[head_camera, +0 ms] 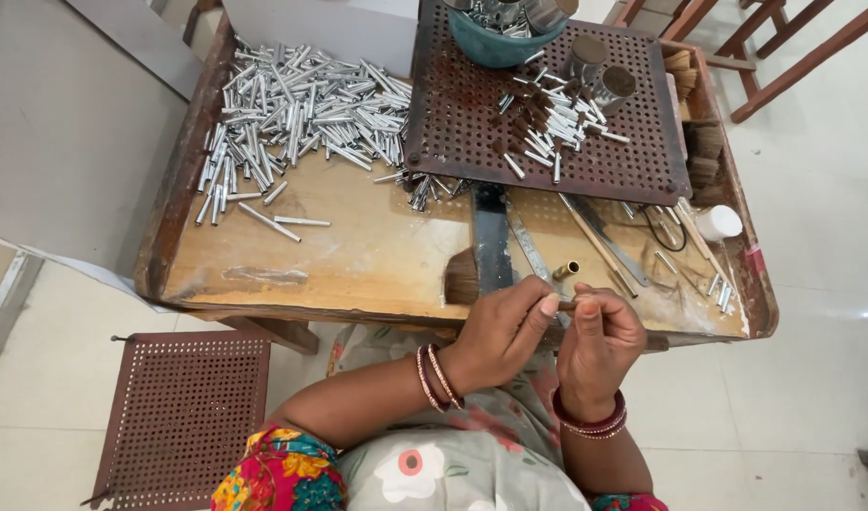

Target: The person is assembling or inspecting small metal tubes and pins at a workbench, placing finished pieces onto a perforated metal tray.

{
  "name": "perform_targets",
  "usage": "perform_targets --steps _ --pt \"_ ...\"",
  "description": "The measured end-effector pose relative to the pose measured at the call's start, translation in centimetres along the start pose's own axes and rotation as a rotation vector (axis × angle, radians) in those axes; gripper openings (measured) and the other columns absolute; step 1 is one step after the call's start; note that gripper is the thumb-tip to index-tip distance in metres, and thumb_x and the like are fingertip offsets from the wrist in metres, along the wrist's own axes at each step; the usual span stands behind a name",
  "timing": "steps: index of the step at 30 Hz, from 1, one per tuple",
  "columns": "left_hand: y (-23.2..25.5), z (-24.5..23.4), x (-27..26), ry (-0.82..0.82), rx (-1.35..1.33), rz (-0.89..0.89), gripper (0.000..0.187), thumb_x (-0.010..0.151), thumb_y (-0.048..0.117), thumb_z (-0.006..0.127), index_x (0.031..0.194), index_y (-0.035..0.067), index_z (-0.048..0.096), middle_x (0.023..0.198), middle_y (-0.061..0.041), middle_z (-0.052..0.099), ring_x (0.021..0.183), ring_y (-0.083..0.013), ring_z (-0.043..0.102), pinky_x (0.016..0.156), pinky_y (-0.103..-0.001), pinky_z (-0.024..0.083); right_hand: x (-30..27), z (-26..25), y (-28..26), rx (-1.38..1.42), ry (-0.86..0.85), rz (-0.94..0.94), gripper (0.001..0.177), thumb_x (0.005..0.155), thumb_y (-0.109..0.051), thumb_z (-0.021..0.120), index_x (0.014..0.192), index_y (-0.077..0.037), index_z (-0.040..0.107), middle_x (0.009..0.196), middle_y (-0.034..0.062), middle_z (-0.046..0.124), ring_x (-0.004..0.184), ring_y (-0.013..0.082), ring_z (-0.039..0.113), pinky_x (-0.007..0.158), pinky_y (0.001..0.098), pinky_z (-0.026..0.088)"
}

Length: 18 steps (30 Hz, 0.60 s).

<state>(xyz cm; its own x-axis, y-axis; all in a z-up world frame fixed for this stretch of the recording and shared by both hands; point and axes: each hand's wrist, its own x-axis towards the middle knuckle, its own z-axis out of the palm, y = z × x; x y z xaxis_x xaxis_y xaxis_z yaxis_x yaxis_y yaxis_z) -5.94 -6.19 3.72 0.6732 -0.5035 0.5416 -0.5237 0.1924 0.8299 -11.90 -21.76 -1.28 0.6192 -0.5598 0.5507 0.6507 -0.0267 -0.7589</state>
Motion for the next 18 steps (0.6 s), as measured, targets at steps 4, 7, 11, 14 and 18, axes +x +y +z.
perform_targets --steps 4,7,11,14,18 --pt "0.1 0.3 -0.3 0.041 0.025 0.086 0.02 0.112 0.019 0.052 0.102 0.002 0.054 0.083 -0.017 0.056 0.074 -0.0357 0.06 0.065 -0.04 0.046 0.0 0.0 -1.0 0.001 -0.064 0.012 0.023 0.104 -0.021 0.076 0.107 0.001 0.07 0.103 0.0085 0.07 0.104 0.0153 0.066 0.115 0.036 0.05" --pt "0.1 -0.3 -0.7 0.066 -0.005 0.078 0.016 0.109 0.015 0.053 0.099 0.003 0.055 0.077 -0.015 0.056 0.064 -0.0309 0.06 0.06 -0.038 0.047 0.7 0.8 -2.5 0.073 -0.148 0.09 0.039 0.096 -0.032 0.077 0.118 0.0 0.068 0.11 0.0107 0.071 0.107 0.0171 0.067 0.111 0.0358 0.049" --pt "-1.5 -3.3 -1.9 0.238 0.041 -0.008 0.02 0.112 0.018 0.048 0.1 0.004 0.056 0.071 -0.007 0.06 0.061 -0.0156 0.06 0.058 -0.032 0.048 0.9 1.4 -2.9 -0.278 -0.263 -0.015 0.042 0.094 -0.033 0.078 0.12 -0.003 0.066 0.133 0.0127 0.062 0.123 0.02 0.06 0.111 0.0373 0.047" --pt "-2.5 -5.9 -2.9 0.348 -0.045 -0.147 0.025 0.114 0.023 0.046 0.101 0.004 0.054 0.076 -0.004 0.067 0.066 -0.0074 0.063 0.06 -0.026 0.052 0.8 2.9 -2.6 -0.66 -0.404 -0.177 0.025 0.092 -0.024 0.08 0.107 -0.007 0.07 0.147 0.0147 0.053 0.136 0.0264 0.052 0.117 0.0427 0.043" --pt "-3.4 -7.4 -3.6 0.375 -0.145 -0.266 0.028 0.113 0.028 0.044 0.101 0.004 0.052 0.09 -0.005 0.075 0.078 -0.0061 0.071 0.067 -0.023 0.06 0.9 5.6 -1.5 -0.988 -0.615 -0.381 0.014 0.083 -0.014 0.082 0.096 -0.013 0.076 0.155 0.0177 0.045 0.149 0.037 0.035 0.123 0.0505 0.031"
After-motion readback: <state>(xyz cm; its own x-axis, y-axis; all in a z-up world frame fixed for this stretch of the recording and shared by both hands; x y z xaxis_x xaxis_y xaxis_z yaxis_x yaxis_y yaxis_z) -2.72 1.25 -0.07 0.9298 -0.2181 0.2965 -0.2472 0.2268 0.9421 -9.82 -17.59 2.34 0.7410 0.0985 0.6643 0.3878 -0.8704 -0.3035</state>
